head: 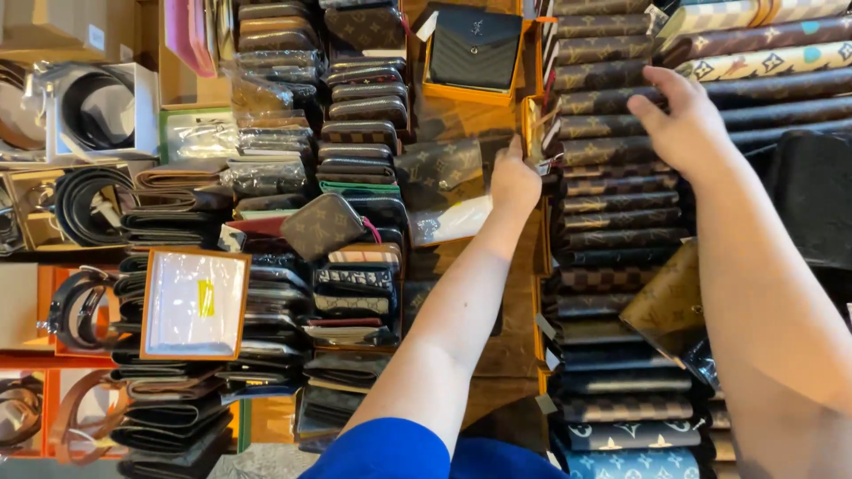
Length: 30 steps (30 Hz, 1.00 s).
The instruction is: Organizing and dusting wallets and belts on a display table in a retail storage area.
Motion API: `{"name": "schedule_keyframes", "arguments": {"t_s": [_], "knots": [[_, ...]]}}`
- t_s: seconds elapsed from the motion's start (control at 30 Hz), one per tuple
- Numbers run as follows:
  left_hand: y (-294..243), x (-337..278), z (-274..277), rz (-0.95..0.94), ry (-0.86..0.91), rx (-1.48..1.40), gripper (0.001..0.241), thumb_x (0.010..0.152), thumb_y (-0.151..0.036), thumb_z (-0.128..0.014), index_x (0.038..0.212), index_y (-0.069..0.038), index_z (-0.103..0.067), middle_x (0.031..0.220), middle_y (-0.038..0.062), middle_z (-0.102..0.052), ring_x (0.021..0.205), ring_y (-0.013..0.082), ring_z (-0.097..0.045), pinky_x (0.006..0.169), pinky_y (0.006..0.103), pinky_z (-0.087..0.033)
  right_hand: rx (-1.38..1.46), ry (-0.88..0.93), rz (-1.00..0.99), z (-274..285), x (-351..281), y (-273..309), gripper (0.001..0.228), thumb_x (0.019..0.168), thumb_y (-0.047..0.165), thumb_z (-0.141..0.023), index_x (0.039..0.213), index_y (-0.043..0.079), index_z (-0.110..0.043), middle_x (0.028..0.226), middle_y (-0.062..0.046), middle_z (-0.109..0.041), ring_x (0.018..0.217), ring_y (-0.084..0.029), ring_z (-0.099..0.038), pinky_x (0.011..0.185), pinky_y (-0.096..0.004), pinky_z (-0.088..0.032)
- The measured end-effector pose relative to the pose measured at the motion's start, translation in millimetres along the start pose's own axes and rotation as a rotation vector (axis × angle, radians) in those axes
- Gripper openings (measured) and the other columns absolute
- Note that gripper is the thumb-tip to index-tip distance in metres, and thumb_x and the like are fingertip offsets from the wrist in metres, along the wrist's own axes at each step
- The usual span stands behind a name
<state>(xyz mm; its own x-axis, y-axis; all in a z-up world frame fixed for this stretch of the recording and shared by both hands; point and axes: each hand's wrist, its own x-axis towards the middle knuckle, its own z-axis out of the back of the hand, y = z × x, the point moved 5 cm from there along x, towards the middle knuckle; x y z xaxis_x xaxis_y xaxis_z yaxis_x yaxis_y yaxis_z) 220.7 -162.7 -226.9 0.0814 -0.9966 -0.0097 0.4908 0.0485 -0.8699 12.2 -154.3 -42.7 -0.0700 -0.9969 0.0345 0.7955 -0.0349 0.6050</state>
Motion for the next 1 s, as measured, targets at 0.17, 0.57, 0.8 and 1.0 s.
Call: {"name": "schedule_keyframes", "arguments": {"t_s": [0.17, 0.57, 0.8, 1.0], "knots": [[1, -4, -1, -0.032, -0.037, 0.000, 0.049, 0.090, -0.011, -0.055, 0.138, 0.000, -0.060, 0.121, 0.027, -0.062, 0.091, 0.0434, -0.066, 0.082, 0.0433, -0.054, -0.040, 0.119, -0.067, -38, 15, -8, 0.056, 0.107, 0.024, -0.058, 0.156, 0.005, -0.041, 0.154, -0.030, -0.036, 0.134, -0.051, -0.042, 0.105, -0.059, -0.038], [3, -3, 0, -0.020, -0.059, -0.038, 0.047, 0.089, -0.008, -0.058, 0.135, -0.003, -0.065, 0.114, 0.020, -0.064, 0.081, 0.0360, -0.066, 0.074, 0.0393, -0.055, -0.630, -0.040, -0.009, -33, 55, 32, 0.061, 0.103, 0.051, -0.066, 0.146, 0.007, -0.063, 0.142, -0.028, -0.054, 0.118, -0.051, -0.051, 0.087, -0.060, -0.050], [-3, 0, 7, 0.026, -0.005, 0.016, 0.045, 0.092, -0.014, -0.060, 0.137, -0.006, -0.064, 0.118, 0.021, -0.064, 0.087, 0.0390, -0.068, 0.077, 0.0428, -0.056, -0.325, 0.016, -0.090, -74, 106, 7, 0.071, 0.102, 0.044, -0.068, 0.163, 0.020, -0.040, 0.161, -0.028, -0.015, 0.136, -0.067, -0.021, 0.109, -0.075, -0.031], [-6, 1, 7, 0.075, 0.056, 0.003, 0.050, 0.092, -0.014, -0.059, 0.141, -0.006, -0.059, 0.122, 0.022, -0.062, 0.092, 0.0402, -0.067, 0.081, 0.0430, -0.056, -0.322, -0.107, 0.016, -71, 108, 8, 0.070, 0.099, 0.041, -0.081, 0.155, 0.013, -0.050, 0.154, -0.029, -0.022, 0.127, -0.062, -0.034, 0.101, -0.070, -0.041]]}}
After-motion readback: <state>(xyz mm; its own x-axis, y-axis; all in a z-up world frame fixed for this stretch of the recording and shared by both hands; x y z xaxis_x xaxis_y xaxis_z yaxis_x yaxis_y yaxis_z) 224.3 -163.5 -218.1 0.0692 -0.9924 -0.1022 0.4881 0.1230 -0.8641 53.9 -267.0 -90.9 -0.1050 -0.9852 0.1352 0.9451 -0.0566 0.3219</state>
